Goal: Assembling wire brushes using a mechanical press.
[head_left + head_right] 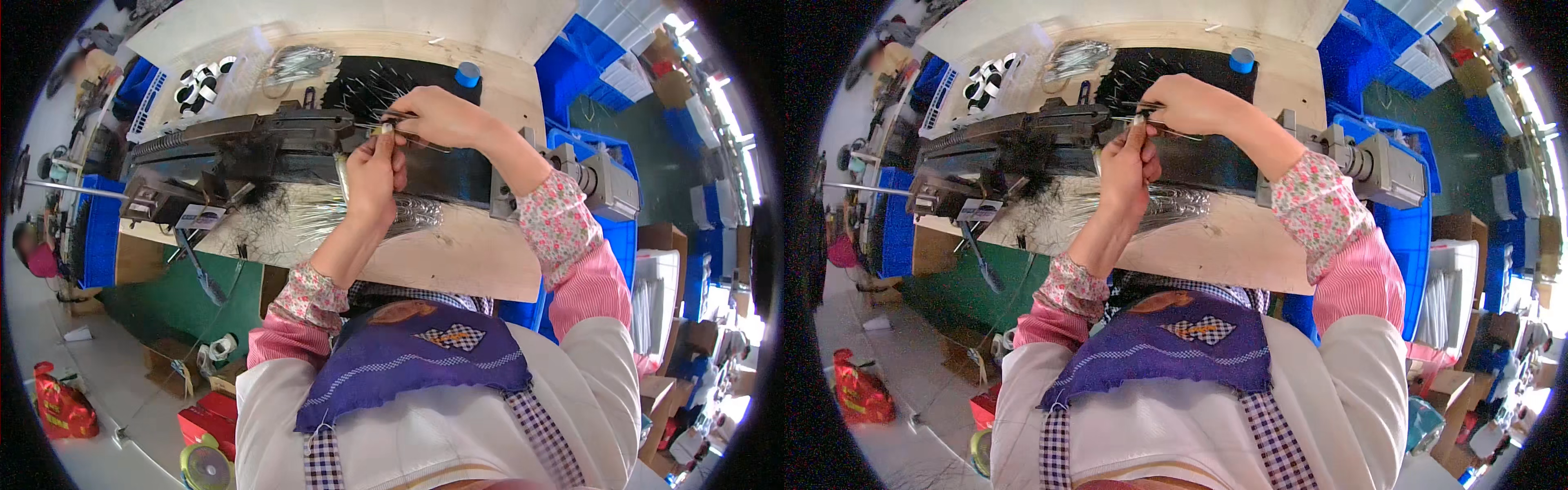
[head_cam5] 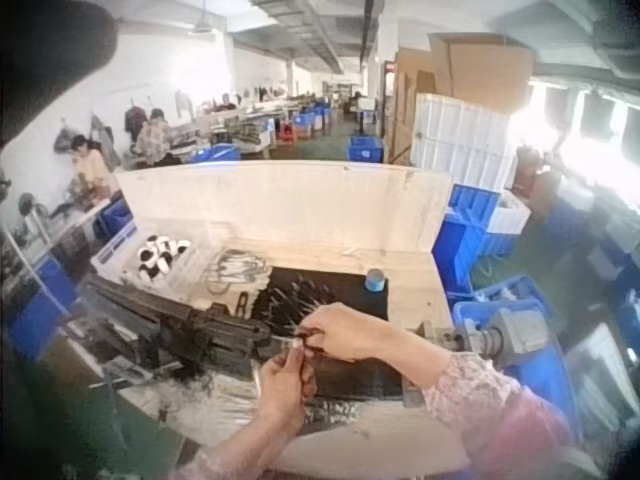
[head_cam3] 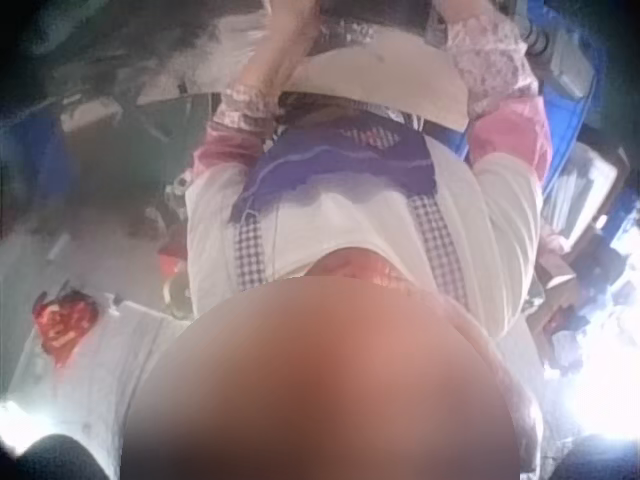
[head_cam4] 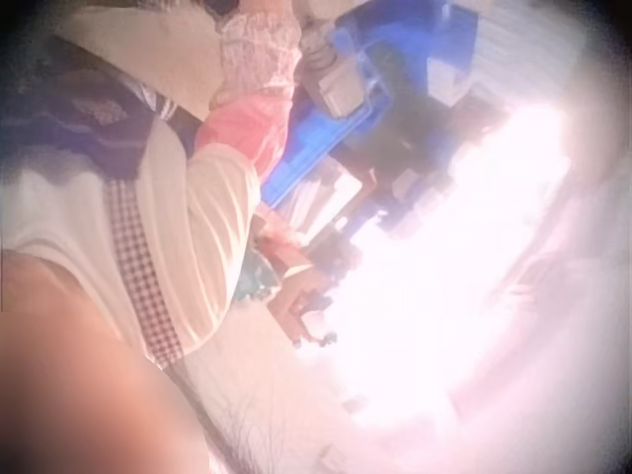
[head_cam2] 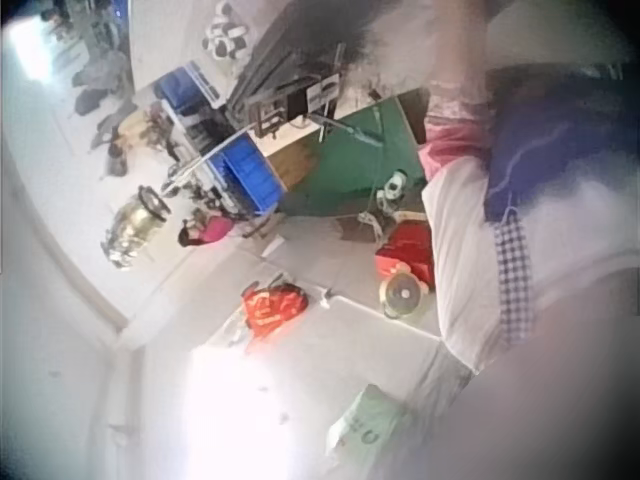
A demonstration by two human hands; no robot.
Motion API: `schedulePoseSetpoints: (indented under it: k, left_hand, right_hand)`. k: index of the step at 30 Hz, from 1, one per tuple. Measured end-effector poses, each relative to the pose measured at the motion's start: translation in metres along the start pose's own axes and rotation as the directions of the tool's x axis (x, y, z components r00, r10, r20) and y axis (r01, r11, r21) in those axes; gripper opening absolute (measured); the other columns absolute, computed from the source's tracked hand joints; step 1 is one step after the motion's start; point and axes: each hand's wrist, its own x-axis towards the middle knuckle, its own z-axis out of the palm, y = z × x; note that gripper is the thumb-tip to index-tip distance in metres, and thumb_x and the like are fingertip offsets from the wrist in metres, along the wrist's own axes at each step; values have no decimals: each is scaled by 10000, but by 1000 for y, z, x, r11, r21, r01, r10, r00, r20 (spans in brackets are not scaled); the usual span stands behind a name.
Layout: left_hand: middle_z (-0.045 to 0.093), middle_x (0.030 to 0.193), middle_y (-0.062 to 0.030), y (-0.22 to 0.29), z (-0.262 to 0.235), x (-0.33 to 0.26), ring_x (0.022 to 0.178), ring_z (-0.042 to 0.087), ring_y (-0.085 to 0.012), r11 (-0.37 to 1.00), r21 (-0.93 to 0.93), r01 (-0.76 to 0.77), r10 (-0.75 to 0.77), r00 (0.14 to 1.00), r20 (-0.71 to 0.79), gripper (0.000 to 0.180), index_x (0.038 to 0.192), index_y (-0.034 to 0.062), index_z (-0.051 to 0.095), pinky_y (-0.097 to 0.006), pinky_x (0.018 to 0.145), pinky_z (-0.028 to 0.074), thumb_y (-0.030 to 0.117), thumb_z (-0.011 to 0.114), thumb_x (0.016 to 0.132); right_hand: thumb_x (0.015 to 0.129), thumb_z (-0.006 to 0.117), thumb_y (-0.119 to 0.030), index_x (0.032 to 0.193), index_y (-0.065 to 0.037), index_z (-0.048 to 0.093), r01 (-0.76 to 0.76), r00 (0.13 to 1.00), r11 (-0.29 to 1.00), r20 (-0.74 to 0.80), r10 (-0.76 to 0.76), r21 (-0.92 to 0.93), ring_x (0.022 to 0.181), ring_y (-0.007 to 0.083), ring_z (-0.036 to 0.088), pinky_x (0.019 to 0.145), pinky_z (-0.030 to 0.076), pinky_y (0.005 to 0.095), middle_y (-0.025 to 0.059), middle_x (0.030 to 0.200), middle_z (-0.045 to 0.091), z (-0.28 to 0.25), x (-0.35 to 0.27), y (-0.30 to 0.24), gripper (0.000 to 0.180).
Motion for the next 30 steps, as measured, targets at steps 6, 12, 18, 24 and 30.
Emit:
schedulePoseSetpoints:
  k: [6, 12, 18, 24, 30]
  left_hand:
    - [374, 578, 42, 15, 5, -1, 456, 312, -71, 993, -115, -32, 33, 999, 11, 220, 833, 61, 547, -245, 447, 245, 226, 511, 972]
    - [384, 575, 46, 4, 0, 3, 460, 320, -69, 987, -156, -33, 34, 999, 6, 230, 809, 72, 550, -247, 446, 247, 239, 532, 968]
    - [377, 567, 47, 2, 2, -2, 451, 313, -71, 981, -190, -41, 42, 999, 0, 253, 793, 79, 552, -247, 442, 242, 258, 529, 971]
    - [370, 550, 45, 3, 3, 0, 432, 300, -72, 977, -204, -58, 58, 998, -5, 273, 786, 86, 543, -250, 433, 233, 288, 536, 968]
    - [379, 554, 28, 5, -2, 5, 442, 333, -92, 983, -168, -68, 68, 998, -3, 343, 767, 94, 508, -265, 449, 269, 377, 530, 960]
  right_hand:
    - [923, 579, -176, 1025, 63, 605, -15, 991, 944, -122, 59, 330, 703, 120, 633, 637, 544, 269, 111, 901, 672, -28, -10, -4, 261]
    - [930, 562, -164, 746, 25, 511, -83, 995, 974, -40, 93, 212, 691, 120, 634, 611, 545, 268, 150, 1004, 674, -21, -6, -2, 268]
    - [917, 569, -151, 1021, 74, 629, -145, 989, 944, 28, 143, 296, 715, 133, 643, 641, 536, 256, 107, 844, 669, -28, -7, -12, 255]
    - [905, 586, -175, 974, 62, 634, -148, 989, 935, 38, 144, 321, 703, 142, 643, 619, 522, 261, 102, 817, 668, -30, -6, -12, 251]
    - [891, 594, -127, 981, 48, 607, -188, 982, 914, 56, 179, 359, 688, 145, 648, 568, 482, 263, 96, 814, 656, -29, 3, -17, 197]
